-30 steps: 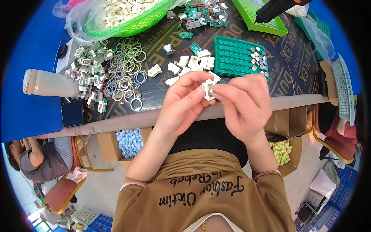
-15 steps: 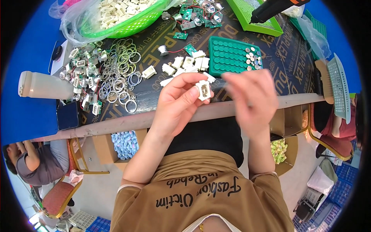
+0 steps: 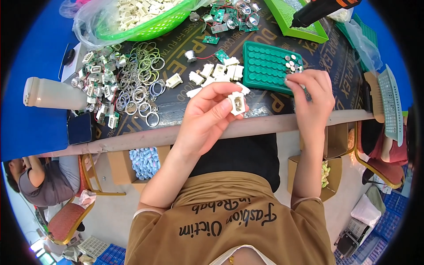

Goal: Assembling small light-up keychain components using an electric screwdriver.

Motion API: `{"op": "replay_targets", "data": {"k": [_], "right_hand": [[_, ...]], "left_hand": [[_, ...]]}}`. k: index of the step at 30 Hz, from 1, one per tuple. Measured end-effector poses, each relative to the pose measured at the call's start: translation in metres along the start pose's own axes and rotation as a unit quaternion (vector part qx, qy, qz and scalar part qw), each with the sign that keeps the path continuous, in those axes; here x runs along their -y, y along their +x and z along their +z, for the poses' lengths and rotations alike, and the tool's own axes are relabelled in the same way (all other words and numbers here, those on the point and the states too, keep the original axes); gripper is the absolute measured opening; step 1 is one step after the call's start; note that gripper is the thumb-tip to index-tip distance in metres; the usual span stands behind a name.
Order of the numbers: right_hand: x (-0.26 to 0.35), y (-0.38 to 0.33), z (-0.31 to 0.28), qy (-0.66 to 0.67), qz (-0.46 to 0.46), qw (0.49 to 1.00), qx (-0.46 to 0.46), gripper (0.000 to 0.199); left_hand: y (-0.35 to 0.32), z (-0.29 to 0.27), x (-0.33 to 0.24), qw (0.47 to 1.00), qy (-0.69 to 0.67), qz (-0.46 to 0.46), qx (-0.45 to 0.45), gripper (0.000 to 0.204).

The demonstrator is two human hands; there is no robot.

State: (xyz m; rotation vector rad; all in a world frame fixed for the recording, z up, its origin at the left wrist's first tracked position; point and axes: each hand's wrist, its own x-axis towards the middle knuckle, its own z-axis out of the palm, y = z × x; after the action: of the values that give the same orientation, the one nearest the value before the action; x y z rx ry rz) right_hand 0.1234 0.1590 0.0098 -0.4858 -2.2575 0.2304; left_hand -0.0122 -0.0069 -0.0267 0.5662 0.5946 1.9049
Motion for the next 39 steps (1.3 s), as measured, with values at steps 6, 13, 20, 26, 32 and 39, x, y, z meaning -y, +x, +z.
{"op": "replay_targets", "data": {"k": [6,13,20,26,32,39], "right_hand": [[0.053,-0.006,0.014,0.136,-0.121,0.98,-0.082,0.023],[0.057,-0.014,0.029,0.091,-0.155,0.98,-0.081,0.025],[0.056,-0.031,0.02,0.043,-0.123,0.991,0.034,0.045],[-0.004,-0.032,0.0,-0.04,0.052,0.995,-0.073,0.017],[-0.025,-0.029,-0.008,-0.094,0.11,0.989,-0.024,0.008],[-0.021,-0.027,-0.008,-0.076,0.139,0.987,-0.019,0.009]], "left_hand": [[-0.001,0.001,0.0,1.0,-0.01,-0.004,-0.002,0.028],[-0.002,0.0,0.001,0.999,-0.043,0.0,-0.016,0.017],[-0.004,-0.003,0.0,0.997,-0.066,0.004,-0.035,0.016],[-0.002,-0.001,-0.001,0.999,-0.043,0.0,-0.015,0.017],[0.0,-0.001,-0.001,0.999,-0.034,-0.002,-0.01,0.017],[-0.002,-0.001,-0.001,0.999,-0.037,0.001,-0.007,0.018]]}}
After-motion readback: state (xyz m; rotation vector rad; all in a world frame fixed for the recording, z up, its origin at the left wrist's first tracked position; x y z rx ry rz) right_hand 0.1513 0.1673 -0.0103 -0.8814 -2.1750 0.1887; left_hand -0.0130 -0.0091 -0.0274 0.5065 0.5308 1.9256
